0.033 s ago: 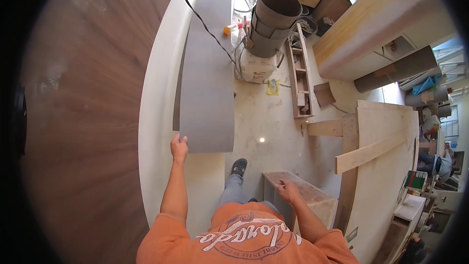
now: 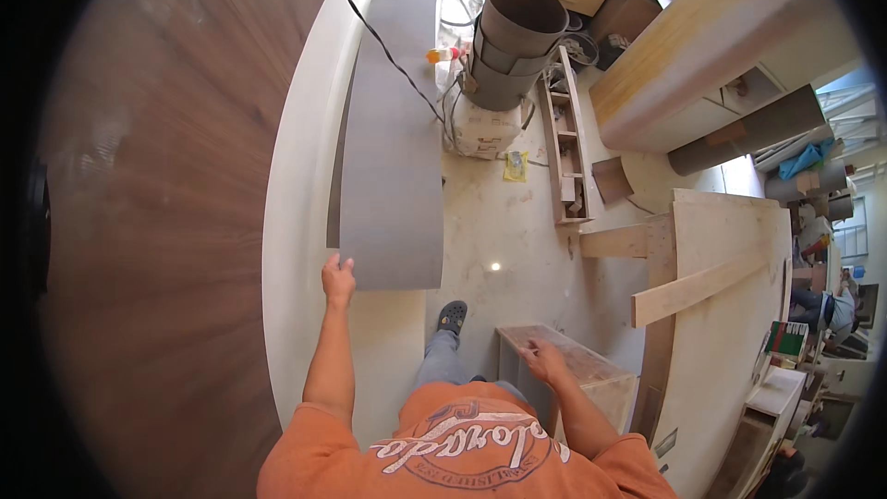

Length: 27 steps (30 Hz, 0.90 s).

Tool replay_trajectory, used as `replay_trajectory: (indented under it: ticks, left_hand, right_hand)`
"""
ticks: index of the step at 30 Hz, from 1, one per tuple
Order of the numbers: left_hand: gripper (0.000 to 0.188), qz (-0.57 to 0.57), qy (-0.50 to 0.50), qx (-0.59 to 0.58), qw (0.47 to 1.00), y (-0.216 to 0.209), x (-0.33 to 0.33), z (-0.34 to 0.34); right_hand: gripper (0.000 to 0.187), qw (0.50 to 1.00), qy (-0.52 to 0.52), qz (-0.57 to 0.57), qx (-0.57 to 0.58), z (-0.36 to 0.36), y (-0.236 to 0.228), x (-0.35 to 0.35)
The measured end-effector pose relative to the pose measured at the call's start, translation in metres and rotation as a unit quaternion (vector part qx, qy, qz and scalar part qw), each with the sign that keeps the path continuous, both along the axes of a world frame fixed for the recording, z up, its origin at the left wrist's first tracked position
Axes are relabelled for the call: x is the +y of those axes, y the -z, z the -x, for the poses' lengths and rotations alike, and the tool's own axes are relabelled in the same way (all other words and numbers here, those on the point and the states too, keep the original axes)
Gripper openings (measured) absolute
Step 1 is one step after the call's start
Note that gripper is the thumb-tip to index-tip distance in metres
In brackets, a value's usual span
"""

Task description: The person positions a large gray panel on a workbench, then places a smaller wood-grain panel on top and marks it with a pencil. He aligns a thin wooden strip along the edge of the wood-grain panel and uses a utility knife to trim the edge. The person continues to adjust and mark the panels while other workers are visible in the background.

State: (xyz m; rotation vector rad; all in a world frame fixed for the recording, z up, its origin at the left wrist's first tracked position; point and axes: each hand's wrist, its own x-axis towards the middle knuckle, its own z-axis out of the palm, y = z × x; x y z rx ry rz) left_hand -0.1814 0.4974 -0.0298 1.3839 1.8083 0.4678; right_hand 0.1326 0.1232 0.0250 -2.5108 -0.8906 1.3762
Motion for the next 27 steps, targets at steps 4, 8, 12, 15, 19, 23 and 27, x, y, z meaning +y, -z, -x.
replay_trajectory:
  ticks: [4, 8, 12, 15, 19, 23, 27]
  left_hand:
    - [0.049, 0.069, -0.032, -0.108, 0.991, -0.03, -0.012, -0.002]
    - [0.048, 0.057, 0.007, -0.14, 0.988, -0.05, -0.032, 0.008]
    - [0.051, 0.044, 0.024, -0.119, 0.992, -0.102, -0.063, 0.006]
    - [0.053, 0.023, 0.026, -0.11, 0.993, -0.113, -0.076, 0.025]
    - [0.057, 0.03, 0.023, -0.131, 0.991, -0.126, -0.097, 0.058]
    - [0.06, 0.043, 0.045, -0.124, 0.99, -0.171, -0.131, 0.057]
    - [0.06, 0.051, 0.052, -0.199, 0.977, -0.175, -0.164, 0.067]
  right_hand:
    - [0.05, 0.998, 0.016, -0.068, -0.008, 0.005, -0.009, -0.003]
    - [0.047, 0.992, 0.06, -0.111, -0.001, 0.015, -0.032, -0.008]
    - [0.048, 0.987, 0.074, -0.143, -0.004, 0.019, -0.035, -0.042]
    - [0.047, 0.976, 0.114, -0.184, -0.005, 0.03, -0.054, -0.062]
    - [0.044, 0.945, 0.224, -0.237, 0.03, 0.05, -0.06, -0.114]
    - [0.041, 0.907, 0.293, -0.296, 0.059, 0.075, -0.059, -0.171]
    - [0.039, 0.895, 0.312, -0.311, 0.07, 0.099, -0.082, -0.195]
